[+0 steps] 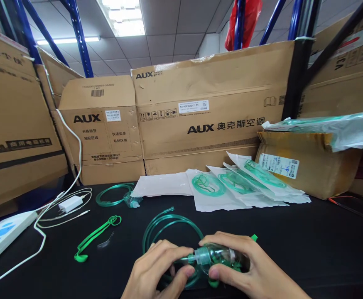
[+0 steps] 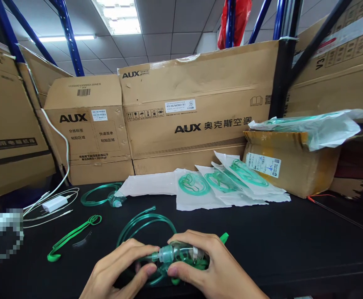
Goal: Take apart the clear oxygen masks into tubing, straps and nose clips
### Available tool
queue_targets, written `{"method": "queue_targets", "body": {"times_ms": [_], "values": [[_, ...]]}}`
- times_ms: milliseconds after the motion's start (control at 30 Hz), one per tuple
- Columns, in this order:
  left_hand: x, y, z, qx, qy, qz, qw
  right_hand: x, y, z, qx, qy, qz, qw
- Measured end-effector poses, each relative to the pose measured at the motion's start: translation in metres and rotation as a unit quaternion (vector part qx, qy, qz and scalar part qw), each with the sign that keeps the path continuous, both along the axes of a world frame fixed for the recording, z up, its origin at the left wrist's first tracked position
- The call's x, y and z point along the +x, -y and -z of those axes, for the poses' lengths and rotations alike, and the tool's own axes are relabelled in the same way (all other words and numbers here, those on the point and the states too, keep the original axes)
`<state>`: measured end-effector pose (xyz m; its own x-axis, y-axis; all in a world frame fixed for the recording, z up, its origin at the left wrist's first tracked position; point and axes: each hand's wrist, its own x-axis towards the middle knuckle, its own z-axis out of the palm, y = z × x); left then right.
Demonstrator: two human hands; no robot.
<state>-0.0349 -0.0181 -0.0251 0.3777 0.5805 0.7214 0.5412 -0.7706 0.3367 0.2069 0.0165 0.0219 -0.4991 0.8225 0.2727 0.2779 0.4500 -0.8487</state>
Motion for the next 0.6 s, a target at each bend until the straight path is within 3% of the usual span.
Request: {"method": "queue_targets", "body": {"times_ms": [267, 433, 600], "values": [[0.002, -0.002, 0.001, 0.078, 0.012, -0.038, 0.996, 0.0, -0.009, 0.016, 0.024, 0.042, 0.069, 0.996], [0.002, -0.002, 0.001, 0.091, 0.0, -0.051, 0.995, 0.0, -0.01, 0.018, 0.078, 0.059, 0.042, 0.994], [0.0, -0.002, 0.001, 0.065, 0.016, -0.017, 0.998, 0.001, -0.005, 0.012, 0.103, 0.054, 0.029, 0.993]]}}
